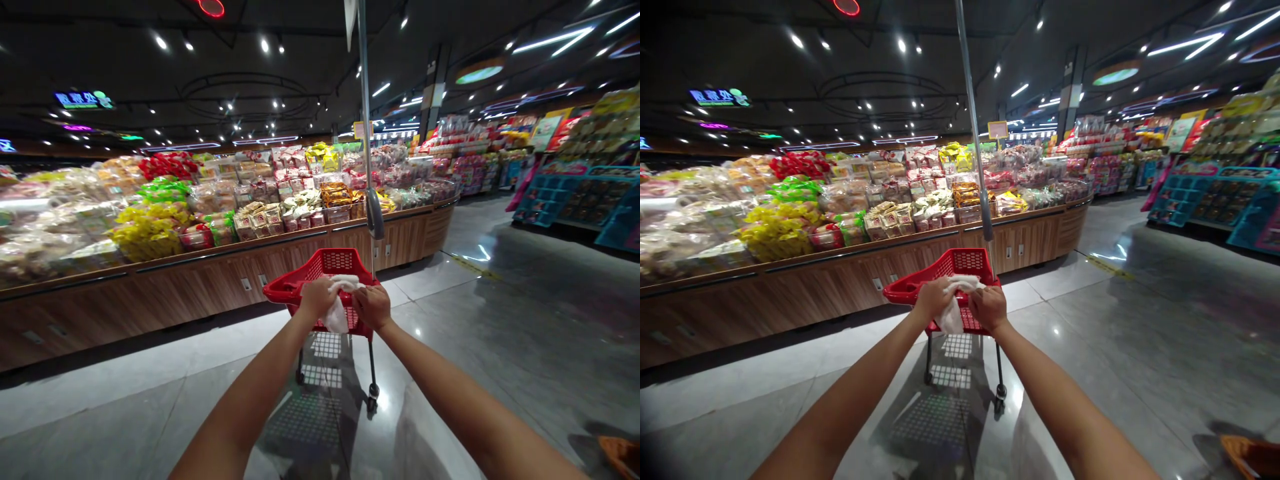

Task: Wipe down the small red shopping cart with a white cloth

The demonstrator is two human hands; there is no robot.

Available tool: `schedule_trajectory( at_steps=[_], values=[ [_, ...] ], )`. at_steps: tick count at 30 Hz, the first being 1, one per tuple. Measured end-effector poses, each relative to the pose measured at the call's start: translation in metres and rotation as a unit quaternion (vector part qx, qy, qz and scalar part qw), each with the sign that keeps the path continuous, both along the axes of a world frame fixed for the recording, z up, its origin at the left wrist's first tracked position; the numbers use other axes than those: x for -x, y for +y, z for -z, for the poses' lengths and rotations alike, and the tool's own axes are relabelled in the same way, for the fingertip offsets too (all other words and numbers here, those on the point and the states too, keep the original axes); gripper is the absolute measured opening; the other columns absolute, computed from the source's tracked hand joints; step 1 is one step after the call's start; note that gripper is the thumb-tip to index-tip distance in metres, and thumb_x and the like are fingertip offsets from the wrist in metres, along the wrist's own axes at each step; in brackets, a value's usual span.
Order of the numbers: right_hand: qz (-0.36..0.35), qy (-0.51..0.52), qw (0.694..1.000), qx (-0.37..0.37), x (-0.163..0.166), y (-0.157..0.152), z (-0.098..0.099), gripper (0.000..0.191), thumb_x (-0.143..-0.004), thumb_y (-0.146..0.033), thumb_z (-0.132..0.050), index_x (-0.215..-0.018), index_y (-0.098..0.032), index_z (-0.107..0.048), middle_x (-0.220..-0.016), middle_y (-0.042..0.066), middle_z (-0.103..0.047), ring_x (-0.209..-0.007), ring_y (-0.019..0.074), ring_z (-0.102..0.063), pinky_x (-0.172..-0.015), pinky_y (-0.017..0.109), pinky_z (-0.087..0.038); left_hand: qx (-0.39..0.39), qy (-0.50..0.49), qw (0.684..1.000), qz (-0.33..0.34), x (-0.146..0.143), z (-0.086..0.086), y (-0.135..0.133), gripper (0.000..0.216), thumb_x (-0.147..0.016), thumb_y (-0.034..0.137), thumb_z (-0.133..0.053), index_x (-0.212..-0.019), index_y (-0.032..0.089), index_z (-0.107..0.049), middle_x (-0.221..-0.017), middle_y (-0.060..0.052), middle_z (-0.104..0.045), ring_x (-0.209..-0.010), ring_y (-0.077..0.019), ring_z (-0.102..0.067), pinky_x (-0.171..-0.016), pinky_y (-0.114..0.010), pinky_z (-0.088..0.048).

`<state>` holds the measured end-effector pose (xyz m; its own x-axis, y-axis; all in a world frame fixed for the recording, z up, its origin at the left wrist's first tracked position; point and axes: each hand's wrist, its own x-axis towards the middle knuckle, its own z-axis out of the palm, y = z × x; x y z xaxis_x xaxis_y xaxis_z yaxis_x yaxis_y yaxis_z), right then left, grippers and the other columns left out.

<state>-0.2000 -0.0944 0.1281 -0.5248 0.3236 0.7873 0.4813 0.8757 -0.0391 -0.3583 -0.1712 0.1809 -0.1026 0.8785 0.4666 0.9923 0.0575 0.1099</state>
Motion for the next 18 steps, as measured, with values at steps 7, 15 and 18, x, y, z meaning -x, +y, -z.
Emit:
schedule_trajectory(
  at_steps=[7,15,18],
  values=[
    [-0.02,0.054,0.998,-0.024,-0.004,0.018,0.003,0.019,-0.083,-0.02,-0.05,-0.08,-0.022,-0.069,-0.066,0.0,-0.066,-0.064,0.0155,-0.053,-0.069,0.031,-0.028,-0.013,-0.011,0.989,-0.144,0.067,0.002,-0.04,0.04,-0.094,0.037,-0.039,-0.083,0.015,-0.071,-0.08,-0.009,-0.071,-0.079,-0.0197,-0.065,-0.075,-0.029,-0.047],
    [-0.006,0.052,0.998,-0.017,0.005,0.019,0.004,0.018,-0.08,-0.021,-0.051,-0.079,-0.022,-0.069,-0.065,0.001,-0.066,-0.064,0.0171,-0.053,-0.069,0.032,-0.028,-0.087,-0.018,0.996,-0.007,0.007,0.021,-0.014,0.026,-0.089,0.03,-0.05,-0.105,0.02,-0.068,-0.11,-0.009,-0.068,-0.108,-0.0227,-0.059,-0.097,-0.037,-0.043],
    [-0.018,0.025,1.0,-0.005,0.003,0.022,0.003,0.019,-0.082,-0.024,-0.05,-0.081,-0.021,-0.069,-0.069,0.002,-0.067,-0.066,0.0174,-0.054,-0.07,0.032,-0.028,-0.021,-0.016,0.999,-0.023,0.001,0.004,0.001,0.029,-0.089,0.039,-0.049,-0.1,0.02,-0.069,-0.101,-0.008,-0.071,-0.095,-0.021,-0.063,-0.084,-0.031,-0.047]
  ],
)
